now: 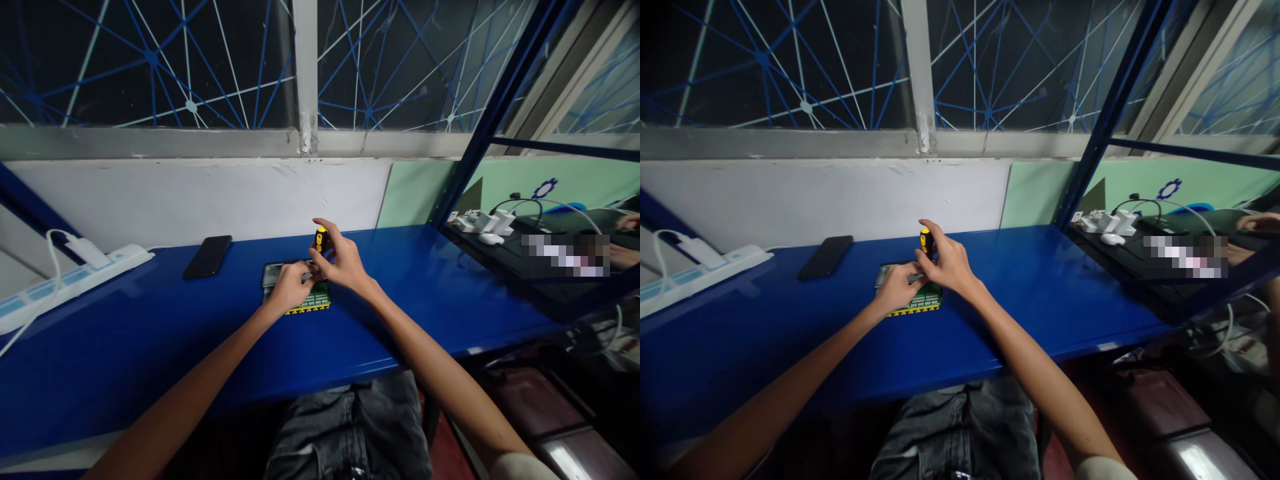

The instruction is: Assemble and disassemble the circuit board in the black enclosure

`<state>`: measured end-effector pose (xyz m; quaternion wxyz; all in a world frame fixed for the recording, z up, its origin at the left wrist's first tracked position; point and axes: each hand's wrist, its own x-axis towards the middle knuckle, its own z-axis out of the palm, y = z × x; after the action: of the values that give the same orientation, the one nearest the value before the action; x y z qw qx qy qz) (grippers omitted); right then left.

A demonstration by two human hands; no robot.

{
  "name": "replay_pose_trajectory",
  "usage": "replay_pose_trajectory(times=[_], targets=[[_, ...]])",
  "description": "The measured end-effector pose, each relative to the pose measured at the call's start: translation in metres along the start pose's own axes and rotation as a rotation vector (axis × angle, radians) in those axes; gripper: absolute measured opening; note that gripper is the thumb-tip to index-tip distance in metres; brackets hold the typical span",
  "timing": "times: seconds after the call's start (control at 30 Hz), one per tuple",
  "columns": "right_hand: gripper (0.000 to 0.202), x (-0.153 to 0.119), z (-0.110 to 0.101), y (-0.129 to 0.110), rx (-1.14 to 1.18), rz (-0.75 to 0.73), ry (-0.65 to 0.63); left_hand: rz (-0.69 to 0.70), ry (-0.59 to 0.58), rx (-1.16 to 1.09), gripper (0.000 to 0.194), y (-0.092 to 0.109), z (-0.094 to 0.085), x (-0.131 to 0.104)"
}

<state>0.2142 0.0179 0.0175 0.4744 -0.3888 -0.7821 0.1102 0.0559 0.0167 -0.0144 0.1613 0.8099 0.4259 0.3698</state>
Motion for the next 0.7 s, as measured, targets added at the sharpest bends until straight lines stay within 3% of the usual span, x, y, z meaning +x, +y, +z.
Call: replay_pose_trajectory(times=[0.33, 0.7], targets=[[0.054, -0.0003, -0.0009, -0.0020, 0.013, -0.004, 0.002, 0.004, -0.050, -0.009, 0.019, 0.0023, -0.0028, 0.0008], [0.056, 0.0000, -0.0011, -0.0015, -0.006, -0.004, 0.014, 0.026, 0.048, 0.058, 0.009, -0.0033, -0.0027, 0.0001]])
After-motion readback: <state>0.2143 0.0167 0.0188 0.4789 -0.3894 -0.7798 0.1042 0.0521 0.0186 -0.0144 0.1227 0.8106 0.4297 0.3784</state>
